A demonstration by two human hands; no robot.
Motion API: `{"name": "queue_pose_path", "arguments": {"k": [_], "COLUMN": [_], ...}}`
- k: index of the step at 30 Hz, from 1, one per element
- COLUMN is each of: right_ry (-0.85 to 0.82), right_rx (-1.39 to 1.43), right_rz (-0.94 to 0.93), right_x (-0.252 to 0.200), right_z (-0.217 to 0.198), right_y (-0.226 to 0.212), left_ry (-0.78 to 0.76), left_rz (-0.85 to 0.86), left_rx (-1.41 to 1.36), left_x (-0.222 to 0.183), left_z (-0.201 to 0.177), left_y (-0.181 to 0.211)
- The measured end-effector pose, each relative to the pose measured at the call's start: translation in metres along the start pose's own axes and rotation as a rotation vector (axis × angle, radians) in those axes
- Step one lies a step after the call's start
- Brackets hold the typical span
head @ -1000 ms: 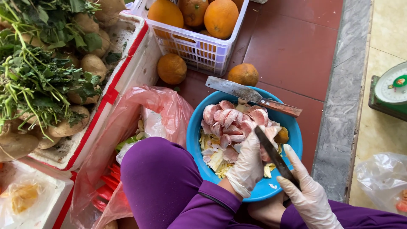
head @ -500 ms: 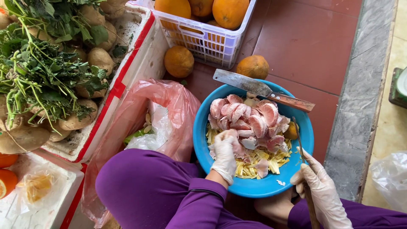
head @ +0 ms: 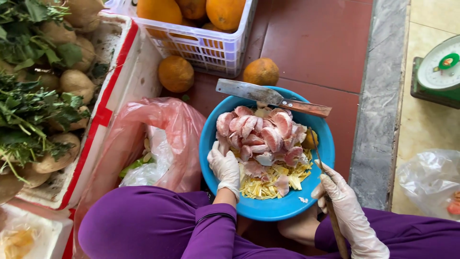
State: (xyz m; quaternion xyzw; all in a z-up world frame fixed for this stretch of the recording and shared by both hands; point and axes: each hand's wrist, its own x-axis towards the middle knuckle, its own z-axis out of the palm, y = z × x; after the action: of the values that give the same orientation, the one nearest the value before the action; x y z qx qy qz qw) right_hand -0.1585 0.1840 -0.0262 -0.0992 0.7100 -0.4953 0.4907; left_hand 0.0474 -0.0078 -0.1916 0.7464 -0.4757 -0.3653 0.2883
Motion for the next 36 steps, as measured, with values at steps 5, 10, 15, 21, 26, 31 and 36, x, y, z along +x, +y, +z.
{"name": "queue_pose_path", "arguments": {"k": [5, 10, 15, 21, 26, 31, 36], "right_ry": [0.039, 0.043, 0.070, 0.057, 0.036, -0.125, -0.231], "right_rx": [-0.006, 0.052, 0.067, 0.117, 0.184, 0.287, 0.272], "right_rz": [0.031, 0.033, 0.051, 0.024, -0.003, -0.175, -0.350], "right_x": [0.004, 0.008, 0.012, 0.010, 0.010, -0.001, -0.016], "right_z": [-0.001, -0.009, -0.021, -0.021, -0.013, -0.011, -0.008], "right_y": [-0.002, 0.002, 0.009, 0.000, -0.003, -0.004, -0.014], "left_ry": [-0.120, -0.335, -0.404, -0.253, -0.817, -1.030, -1.070], "left_rz": [0.578, 0.596, 0.660, 0.524, -0.105, -0.214, -0.195], "left_rx": [0.071, 0.278, 0.527, 0.387, -0.799, -1.185, -1.258], "left_x": [-0.041, -0.046, -0.027, -0.005, -0.007, -0.027, -0.051], "left_z": [-0.028, 0.030, 0.100, 0.093, 0.019, -0.020, -0.059], "left_y": [0.090, 0.139, 0.157, 0.141, 0.150, 0.166, 0.194]}}
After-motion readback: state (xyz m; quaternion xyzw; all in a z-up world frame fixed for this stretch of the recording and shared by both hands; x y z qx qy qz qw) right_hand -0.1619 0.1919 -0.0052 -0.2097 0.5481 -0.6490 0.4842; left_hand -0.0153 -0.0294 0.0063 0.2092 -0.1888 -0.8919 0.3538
